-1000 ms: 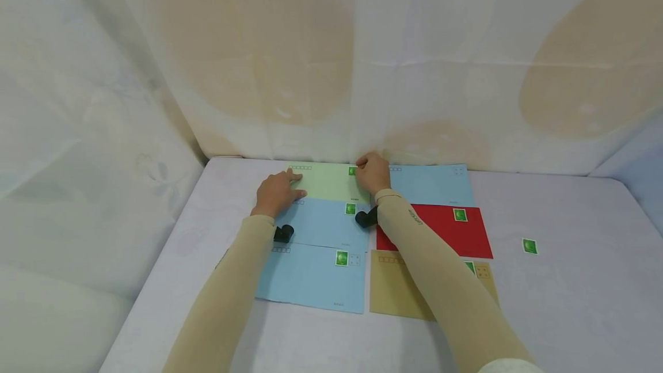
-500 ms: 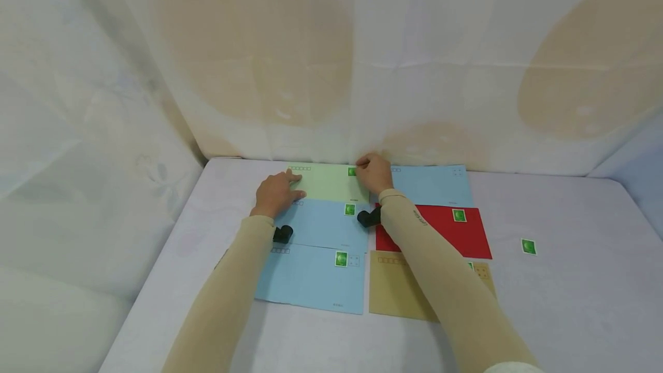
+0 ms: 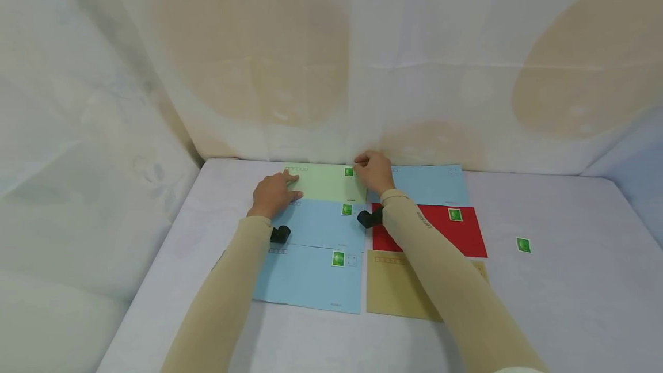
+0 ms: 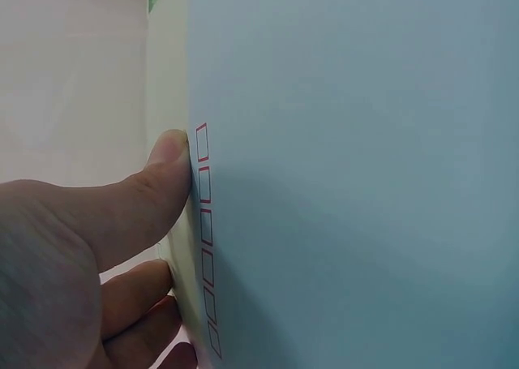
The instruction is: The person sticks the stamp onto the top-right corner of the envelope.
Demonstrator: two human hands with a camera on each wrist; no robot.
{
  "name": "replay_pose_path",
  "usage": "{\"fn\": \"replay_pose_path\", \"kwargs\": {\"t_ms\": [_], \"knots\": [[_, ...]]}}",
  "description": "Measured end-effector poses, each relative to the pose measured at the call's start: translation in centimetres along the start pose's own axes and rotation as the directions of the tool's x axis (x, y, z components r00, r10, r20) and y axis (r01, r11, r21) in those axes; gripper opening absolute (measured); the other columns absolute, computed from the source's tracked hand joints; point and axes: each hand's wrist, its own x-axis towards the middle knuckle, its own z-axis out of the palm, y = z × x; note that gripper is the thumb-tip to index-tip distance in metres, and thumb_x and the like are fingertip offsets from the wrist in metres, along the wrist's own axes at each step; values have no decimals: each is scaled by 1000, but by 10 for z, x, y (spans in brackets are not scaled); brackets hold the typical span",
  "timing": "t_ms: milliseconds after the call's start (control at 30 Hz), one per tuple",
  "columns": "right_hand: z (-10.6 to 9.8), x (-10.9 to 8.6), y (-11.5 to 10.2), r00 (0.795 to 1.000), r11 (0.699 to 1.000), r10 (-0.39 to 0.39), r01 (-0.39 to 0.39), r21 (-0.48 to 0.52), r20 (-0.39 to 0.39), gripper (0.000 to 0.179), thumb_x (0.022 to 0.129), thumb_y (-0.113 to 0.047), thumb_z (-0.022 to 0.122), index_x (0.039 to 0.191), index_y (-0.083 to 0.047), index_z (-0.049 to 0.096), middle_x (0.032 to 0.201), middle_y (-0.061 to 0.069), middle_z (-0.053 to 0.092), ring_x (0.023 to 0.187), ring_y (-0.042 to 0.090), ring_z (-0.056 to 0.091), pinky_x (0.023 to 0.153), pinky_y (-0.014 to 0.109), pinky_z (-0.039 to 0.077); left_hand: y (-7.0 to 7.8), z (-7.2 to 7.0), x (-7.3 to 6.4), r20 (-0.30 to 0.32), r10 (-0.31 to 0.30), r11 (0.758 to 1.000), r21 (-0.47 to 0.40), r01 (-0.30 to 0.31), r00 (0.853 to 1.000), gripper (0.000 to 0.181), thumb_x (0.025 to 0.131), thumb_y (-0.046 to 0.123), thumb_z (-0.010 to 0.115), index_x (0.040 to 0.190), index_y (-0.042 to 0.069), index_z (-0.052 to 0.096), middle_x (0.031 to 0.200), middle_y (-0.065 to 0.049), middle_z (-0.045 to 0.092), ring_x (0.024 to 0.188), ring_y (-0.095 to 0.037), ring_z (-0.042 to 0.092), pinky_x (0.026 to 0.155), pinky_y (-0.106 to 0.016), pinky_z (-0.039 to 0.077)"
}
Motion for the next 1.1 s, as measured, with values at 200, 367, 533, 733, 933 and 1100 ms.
{"fn": "replay_pose_path", "kwargs": {"t_ms": [200, 367, 533, 733, 933, 1100], "knots": [[-5, -7, -7, 1000, 1000, 0, 0, 15, 1, 20, 96, -11, 63, 111, -1, 71, 108, 15, 67, 100, 29, 60, 85, 41, 55, -1, -1, 1, -14, 31, 999, 12, -31, 999, 55, 91, 32, 75, 140, 13, 60, 152, -13, 46, 123, -44, 57, 90, -48, 54], [-10, -12, -12, 1000, 1000, 11, -11, 19, 7, 21, 97, -14, 64, 113, -2, 71, 108, 14, 67, 98, 29, 59, 83, 41, 56, 0, -2, 2, -11, 49, 999, 21, -49, 999, 55, 92, 34, 74, 140, 13, 61, 151, -13, 47, 116, -44, 61, 86, -48, 55], [-16, -19, -18, 1000, 1000, 7, -7, 22, 9, 22, 98, -17, 63, 113, -3, 71, 108, 12, 66, 98, 28, 59, 83, 40, 56, 1, -4, 3, 0, 59, 998, 36, -59, 998, 55, 92, 34, 74, 141, 13, 60, 151, -15, 46, 114, -45, 61, 85, -48, 55], [-23, -26, -25, 1000, 1000, -18, 18, 25, 18, 22, 98, -18, 64, 113, -5, 71, 109, 12, 66, 99, 28, 59, 84, 41, 56, 3, -4, 2, 24, 51, 998, 30, -51, 998, 55, 94, 31, 72, 143, 11, 57, 155, -18, 41, 130, -45, 51, 96, -51, 51], [-29, -35, -31, 998, 998, -58, 57, 23, 40, 23, 98, -19, 64, 115, -5, 70, 110, 12, 66, 101, 28, 59, 83, 42, 55, 6, -6, 0, 40, 29, 999, 18, -29, 999, 56, 96, 26, 70, 146, 6, 53, 158, -20, 36, 142, -41, 39, 110, -54, 40], [-34, -43, -38, 996, 997, -81, 80, 23, 45, 23, 99, -20, 63, 115, -5, 70, 109, 12, 66, 100, 28, 60, 81, 41, 55, 6, -4, 0, 35, 28, 999, -18, -27, 999, 54, 98, 20, 67, 145, 1, 51, 158, -24, 34, 144, -41, 34, 114, -54, 34]]}}
